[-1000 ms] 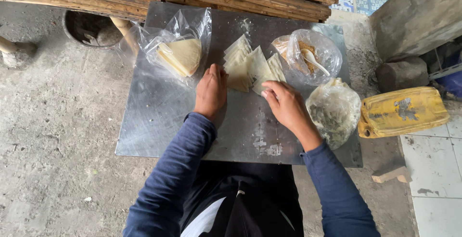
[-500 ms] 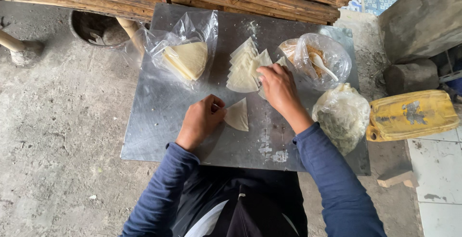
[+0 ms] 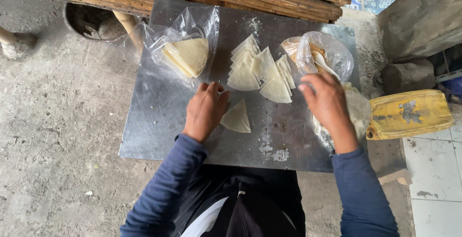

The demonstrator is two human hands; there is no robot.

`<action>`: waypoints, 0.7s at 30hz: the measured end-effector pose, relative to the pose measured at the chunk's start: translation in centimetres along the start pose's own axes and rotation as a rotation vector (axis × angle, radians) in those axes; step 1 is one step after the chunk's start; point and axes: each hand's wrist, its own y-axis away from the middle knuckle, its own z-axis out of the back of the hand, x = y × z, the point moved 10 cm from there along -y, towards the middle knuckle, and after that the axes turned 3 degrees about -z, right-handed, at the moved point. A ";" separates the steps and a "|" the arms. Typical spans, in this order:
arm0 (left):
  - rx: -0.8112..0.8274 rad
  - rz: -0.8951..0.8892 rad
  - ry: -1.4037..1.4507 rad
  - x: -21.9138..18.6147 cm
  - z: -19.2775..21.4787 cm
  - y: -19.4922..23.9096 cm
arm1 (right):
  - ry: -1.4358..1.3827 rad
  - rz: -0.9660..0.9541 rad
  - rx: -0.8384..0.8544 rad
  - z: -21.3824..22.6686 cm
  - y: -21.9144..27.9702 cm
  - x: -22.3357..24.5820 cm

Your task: The person places a small amount of filling onto triangular pastry sheets, then folds and seals them into samosa shapes. The finished samosas are set aside on the metal table.

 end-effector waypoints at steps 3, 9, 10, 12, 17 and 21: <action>0.000 0.001 -0.077 0.8 -2.5 -2.6 | -0.051 0.085 0.099 -3.0 1.8 4.1; -0.063 -0.024 -0.048 1.5 -4.5 -3.4 | 0.104 0.146 0.028 -4.1 3.2 5.1; -0.092 -0.040 -0.018 1.4 -4.2 -3.4 | 0.196 0.191 0.016 -4.3 3.2 5.4; -0.036 0.003 0.060 1.8 -4.2 -3.4 | 0.142 0.189 0.010 -4.1 3.0 5.5; 0.120 0.117 0.133 2.5 -3.1 -2.8 | -0.064 0.152 0.004 -2.6 3.1 5.8; 0.227 0.223 0.232 3.7 -2.1 -1.9 | 0.062 0.241 -0.011 -3.2 3.1 5.8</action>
